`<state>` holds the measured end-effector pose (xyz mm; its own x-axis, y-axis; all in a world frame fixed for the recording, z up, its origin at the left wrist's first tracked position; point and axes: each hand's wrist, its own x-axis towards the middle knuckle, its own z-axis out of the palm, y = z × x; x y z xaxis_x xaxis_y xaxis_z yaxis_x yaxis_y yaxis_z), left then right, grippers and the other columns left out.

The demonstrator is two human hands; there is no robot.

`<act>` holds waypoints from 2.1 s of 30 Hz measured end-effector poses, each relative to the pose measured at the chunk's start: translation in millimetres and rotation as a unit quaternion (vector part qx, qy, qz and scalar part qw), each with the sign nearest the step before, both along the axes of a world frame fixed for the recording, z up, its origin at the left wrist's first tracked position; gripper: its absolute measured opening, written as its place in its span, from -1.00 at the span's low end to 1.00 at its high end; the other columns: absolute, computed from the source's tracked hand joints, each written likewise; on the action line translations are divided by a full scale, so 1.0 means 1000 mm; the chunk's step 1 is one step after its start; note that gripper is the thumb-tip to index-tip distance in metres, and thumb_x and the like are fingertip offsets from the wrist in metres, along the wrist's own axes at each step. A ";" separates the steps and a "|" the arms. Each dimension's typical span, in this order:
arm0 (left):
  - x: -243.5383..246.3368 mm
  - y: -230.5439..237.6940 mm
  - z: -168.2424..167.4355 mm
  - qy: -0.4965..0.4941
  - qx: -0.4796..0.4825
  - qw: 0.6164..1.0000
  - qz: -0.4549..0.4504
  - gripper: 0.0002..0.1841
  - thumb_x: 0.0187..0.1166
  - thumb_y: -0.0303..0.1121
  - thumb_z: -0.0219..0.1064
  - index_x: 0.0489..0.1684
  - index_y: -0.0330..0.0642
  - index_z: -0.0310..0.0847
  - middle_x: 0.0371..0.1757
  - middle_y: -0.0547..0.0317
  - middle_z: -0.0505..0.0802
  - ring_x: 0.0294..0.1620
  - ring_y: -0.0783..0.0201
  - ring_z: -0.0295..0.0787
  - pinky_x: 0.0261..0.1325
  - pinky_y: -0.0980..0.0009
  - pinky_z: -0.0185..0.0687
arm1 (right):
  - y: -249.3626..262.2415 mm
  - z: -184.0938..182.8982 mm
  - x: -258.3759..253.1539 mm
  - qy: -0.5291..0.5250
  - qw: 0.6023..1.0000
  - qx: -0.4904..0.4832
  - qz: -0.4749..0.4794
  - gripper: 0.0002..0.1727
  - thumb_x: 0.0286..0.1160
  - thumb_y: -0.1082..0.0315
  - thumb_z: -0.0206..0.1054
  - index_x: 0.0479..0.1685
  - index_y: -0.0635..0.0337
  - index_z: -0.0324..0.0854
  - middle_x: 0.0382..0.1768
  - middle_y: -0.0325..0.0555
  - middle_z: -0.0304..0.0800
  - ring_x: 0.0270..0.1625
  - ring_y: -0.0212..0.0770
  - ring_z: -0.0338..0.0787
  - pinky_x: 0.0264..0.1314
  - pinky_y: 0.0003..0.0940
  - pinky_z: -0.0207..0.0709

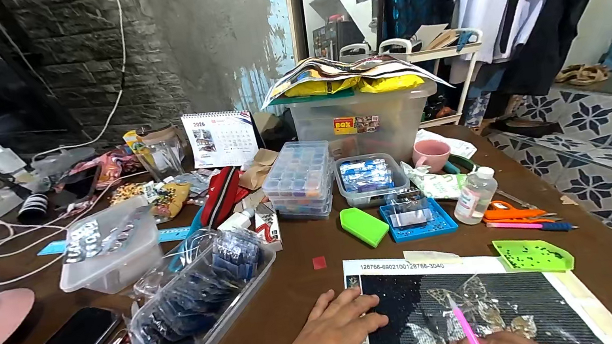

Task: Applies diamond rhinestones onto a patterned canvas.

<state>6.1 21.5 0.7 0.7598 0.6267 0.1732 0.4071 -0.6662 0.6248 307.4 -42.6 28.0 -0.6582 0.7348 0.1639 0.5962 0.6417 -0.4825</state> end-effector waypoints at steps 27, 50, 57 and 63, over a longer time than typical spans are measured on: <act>0.020 -0.025 0.001 -0.033 0.052 0.998 0.017 -0.38 0.29 0.18 0.54 0.04 -0.22 0.86 0.60 -0.28 0.59 0.79 -0.32 0.20 0.73 -0.44 -0.21 | 0.034 -0.023 -0.040 0.366 0.929 -0.023 0.058 -0.61 0.91 0.09 -0.04 -0.09 0.25 0.47 -0.37 -0.12 0.66 -0.32 -0.58 0.68 -0.22 -0.69 0.55; 0.017 -0.022 0.002 -0.026 0.051 0.998 0.014 -0.43 0.31 0.17 0.52 -0.02 -0.17 0.89 0.59 -0.33 0.59 0.78 -0.37 0.18 0.70 -0.47 -0.18 | 0.038 -0.026 -0.041 0.326 0.939 0.083 0.068 -0.59 0.93 0.12 -0.09 -0.19 0.26 0.44 -0.45 -0.04 0.57 -0.37 -0.43 0.66 -0.20 -0.66 0.55; 0.017 -0.023 0.002 -0.023 0.047 0.999 0.015 -0.46 0.31 0.14 0.55 0.00 -0.15 0.89 0.59 -0.32 0.59 0.79 -0.37 0.18 0.70 -0.46 -0.18 | 0.038 -0.026 -0.041 0.323 0.940 0.083 0.065 -0.58 0.92 0.11 -0.08 -0.21 0.27 0.44 -0.44 -0.03 0.57 -0.37 -0.43 0.66 -0.21 -0.67 0.55; 0.017 -0.022 0.001 -0.028 0.048 0.998 0.014 -0.46 0.32 0.15 0.53 -0.01 -0.16 0.89 0.60 -0.31 0.58 0.80 -0.35 0.16 0.71 -0.45 -0.20 | 0.038 -0.027 -0.041 0.324 0.940 0.079 0.070 -0.59 0.92 0.11 -0.08 -0.19 0.26 0.44 -0.44 -0.03 0.57 -0.37 -0.43 0.66 -0.22 -0.67 0.55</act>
<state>23.0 -0.8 1.6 0.7300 0.6254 0.2755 0.3920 -0.7134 0.5809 266.1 -4.1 0.6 -0.4716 0.5809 0.6635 0.1137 0.7862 -0.6075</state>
